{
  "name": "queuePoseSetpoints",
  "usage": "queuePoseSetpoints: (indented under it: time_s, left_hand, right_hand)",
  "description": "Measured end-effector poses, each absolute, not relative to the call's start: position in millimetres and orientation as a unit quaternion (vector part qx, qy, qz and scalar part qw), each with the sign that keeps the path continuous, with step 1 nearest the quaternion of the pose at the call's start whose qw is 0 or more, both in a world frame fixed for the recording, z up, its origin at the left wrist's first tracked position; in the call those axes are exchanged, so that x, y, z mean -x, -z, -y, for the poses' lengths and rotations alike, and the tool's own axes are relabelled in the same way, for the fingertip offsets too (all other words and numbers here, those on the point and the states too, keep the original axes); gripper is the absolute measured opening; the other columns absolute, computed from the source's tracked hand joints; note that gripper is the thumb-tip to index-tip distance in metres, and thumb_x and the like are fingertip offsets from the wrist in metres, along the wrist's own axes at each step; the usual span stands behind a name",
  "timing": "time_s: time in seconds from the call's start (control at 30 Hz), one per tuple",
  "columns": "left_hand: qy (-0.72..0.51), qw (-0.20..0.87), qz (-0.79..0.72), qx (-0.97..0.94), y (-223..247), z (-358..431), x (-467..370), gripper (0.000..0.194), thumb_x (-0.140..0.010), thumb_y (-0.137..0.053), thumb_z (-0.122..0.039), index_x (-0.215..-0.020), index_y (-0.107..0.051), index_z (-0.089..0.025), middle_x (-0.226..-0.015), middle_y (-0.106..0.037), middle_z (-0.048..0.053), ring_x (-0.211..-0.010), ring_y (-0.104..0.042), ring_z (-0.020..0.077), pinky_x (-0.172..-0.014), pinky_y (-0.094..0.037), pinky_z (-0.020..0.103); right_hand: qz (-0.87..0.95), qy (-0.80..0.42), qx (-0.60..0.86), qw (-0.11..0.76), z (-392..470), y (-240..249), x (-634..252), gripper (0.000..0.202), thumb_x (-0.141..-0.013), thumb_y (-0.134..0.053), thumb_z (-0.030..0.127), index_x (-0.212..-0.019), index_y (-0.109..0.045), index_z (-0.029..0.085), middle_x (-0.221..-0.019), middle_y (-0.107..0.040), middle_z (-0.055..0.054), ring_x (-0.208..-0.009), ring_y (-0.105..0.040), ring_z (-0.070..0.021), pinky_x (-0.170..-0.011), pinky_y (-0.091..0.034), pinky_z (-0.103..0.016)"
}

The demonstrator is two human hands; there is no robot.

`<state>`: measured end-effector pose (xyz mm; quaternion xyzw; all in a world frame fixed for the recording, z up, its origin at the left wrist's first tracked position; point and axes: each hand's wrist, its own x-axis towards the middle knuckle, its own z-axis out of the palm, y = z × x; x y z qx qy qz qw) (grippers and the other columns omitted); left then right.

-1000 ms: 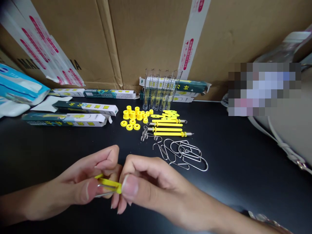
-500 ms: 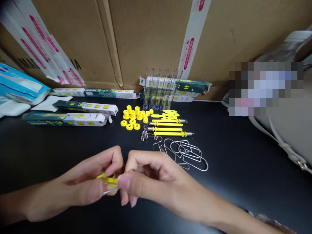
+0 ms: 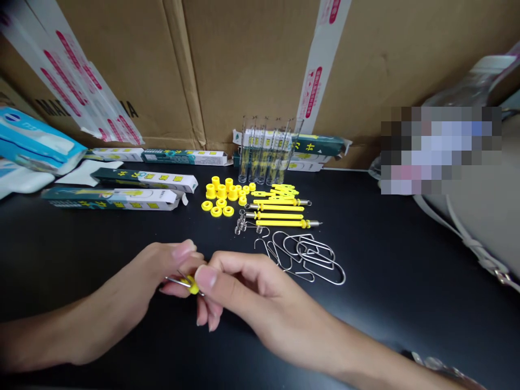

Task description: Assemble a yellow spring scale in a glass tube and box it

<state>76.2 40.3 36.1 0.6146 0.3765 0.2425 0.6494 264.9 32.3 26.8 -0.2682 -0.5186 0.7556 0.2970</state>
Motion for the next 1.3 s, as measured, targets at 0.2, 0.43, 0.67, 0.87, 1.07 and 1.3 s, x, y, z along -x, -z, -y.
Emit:
queuePoseSetpoints:
  time_s: [0.2,0.43,0.67,0.87,1.07,1.3]
  left_hand:
    - [-0.251,0.733,-0.372,-0.511,-35.2,-37.6,-81.7,0.068,-0.091,-0.043,-0.068,-0.056,-0.069,-0.015,-0.055,-0.064,0.007,-0.061,-0.060,0.0209,-0.066,-0.051,0.032]
    - [-0.294,0.665,-0.354,-0.588,-20.9,-34.4,-72.8,0.072,-0.102,-0.022,-0.067,-0.068,-0.063,-0.018,-0.071,-0.064,0.004,-0.074,-0.060,0.0202,-0.081,-0.049,0.032]
    - [-0.327,0.597,-0.262,-0.684,-9.7,-35.4,-62.5,0.057,-0.104,-0.024,-0.062,-0.069,-0.043,-0.022,-0.073,-0.050,0.000,-0.074,-0.052,0.0192,-0.080,-0.044,0.032]
    - [-0.326,0.630,-0.327,-0.624,-6.8,-30.9,-67.5,0.050,-0.105,-0.023,-0.051,-0.069,-0.042,-0.022,-0.070,-0.047,-0.001,-0.071,-0.050,0.0182,-0.076,-0.045,0.033]
    - [-0.286,0.603,-0.318,-0.674,-18.2,-31.4,-64.4,0.064,-0.107,-0.015,-0.055,-0.078,-0.061,-0.021,-0.079,-0.064,0.002,-0.070,-0.049,0.0180,-0.080,-0.047,0.033]
    - [-0.261,0.483,-0.265,-0.793,-31.5,-37.6,-60.8,0.052,-0.109,-0.026,-0.047,-0.087,-0.066,-0.021,-0.084,-0.064,0.000,-0.080,-0.055,0.0180,-0.084,-0.042,0.031]
  right_hand:
    - [0.477,-0.797,0.244,0.279,-27.8,-24.2,-263.6,0.042,-0.107,-0.046,0.046,-0.076,-0.052,0.018,-0.080,-0.056,-0.001,-0.085,-0.056,-0.0150,-0.089,-0.045,-0.030]
    - [0.460,-0.793,0.242,0.317,-32.1,-13.1,-268.3,0.032,-0.103,-0.059,0.041,-0.085,-0.066,0.015,-0.083,-0.064,-0.002,-0.081,-0.060,-0.0120,-0.078,-0.047,-0.025]
    - [0.453,-0.787,0.253,0.334,-32.7,-4.7,-271.7,0.021,-0.099,-0.068,0.033,-0.087,-0.073,0.016,-0.079,-0.072,-0.001,-0.070,-0.061,-0.0072,-0.068,-0.046,-0.019]
    - [0.456,-0.781,0.259,0.338,-34.6,-7.4,-271.3,0.025,-0.095,-0.072,0.035,-0.081,-0.074,0.015,-0.074,-0.072,0.000,-0.066,-0.061,-0.0069,-0.066,-0.048,-0.019]
    - [0.473,-0.784,0.254,0.313,-38.5,-9.5,-274.4,0.022,-0.094,-0.073,0.033,-0.080,-0.074,0.016,-0.077,-0.075,0.000,-0.067,-0.064,-0.0077,-0.068,-0.050,-0.021]
    - [0.489,-0.771,0.266,0.310,-41.5,-11.9,-277.0,0.022,-0.095,-0.073,0.034,-0.081,-0.075,0.016,-0.078,-0.075,0.000,-0.069,-0.066,-0.0074,-0.070,-0.050,-0.020]
